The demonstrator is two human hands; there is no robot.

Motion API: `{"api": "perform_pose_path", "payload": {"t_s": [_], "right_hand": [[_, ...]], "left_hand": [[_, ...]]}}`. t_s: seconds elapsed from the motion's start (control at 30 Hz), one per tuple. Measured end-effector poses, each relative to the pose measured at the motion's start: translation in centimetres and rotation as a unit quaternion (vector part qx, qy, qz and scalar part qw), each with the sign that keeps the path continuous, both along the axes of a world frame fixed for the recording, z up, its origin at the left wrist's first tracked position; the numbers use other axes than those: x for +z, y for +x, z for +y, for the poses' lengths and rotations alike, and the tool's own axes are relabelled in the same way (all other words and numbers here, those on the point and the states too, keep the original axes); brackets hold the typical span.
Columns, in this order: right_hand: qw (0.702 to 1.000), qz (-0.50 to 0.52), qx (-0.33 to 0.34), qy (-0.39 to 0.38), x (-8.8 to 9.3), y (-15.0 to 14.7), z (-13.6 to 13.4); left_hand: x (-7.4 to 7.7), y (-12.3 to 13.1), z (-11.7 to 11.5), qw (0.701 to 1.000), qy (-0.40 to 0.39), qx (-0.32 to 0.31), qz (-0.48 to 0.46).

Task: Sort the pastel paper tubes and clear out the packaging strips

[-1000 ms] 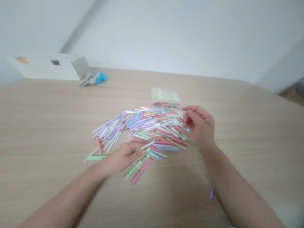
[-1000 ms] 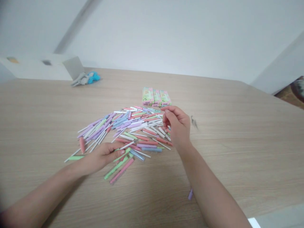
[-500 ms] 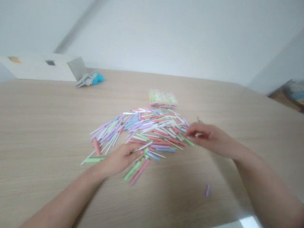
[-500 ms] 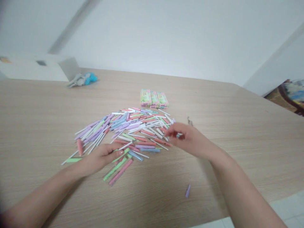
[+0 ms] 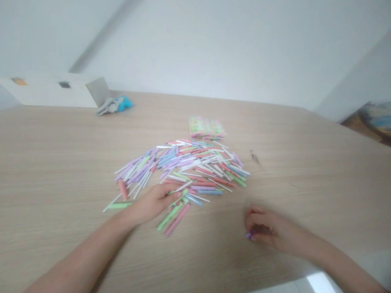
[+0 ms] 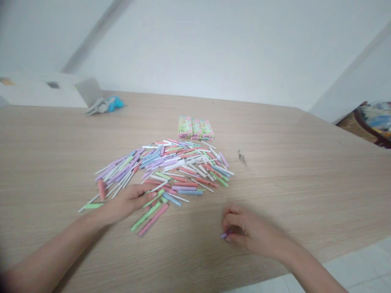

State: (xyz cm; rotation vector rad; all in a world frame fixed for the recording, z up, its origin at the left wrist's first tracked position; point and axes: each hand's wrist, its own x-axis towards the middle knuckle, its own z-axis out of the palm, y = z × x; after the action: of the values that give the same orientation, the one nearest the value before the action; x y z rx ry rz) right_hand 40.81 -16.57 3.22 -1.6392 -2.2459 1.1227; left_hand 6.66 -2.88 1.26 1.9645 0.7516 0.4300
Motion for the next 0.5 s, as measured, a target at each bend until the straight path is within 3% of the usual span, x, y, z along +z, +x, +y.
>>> {"api": "perform_pose_path", "payload": {"t_s": [0.3,0.5], "right_hand": [[0.988,-0.053,0.040,0.141,-0.9,-5.9,6.5],[0.978,-0.053,0.032,0.200,-1.9,-7.8,10.9]], "left_hand": [[0.3,0.2,-0.1,1.000,0.010,-0.016,-0.007],[0.0,0.1,0.0,1.000,0.024,-0.013,-0.012]]}}
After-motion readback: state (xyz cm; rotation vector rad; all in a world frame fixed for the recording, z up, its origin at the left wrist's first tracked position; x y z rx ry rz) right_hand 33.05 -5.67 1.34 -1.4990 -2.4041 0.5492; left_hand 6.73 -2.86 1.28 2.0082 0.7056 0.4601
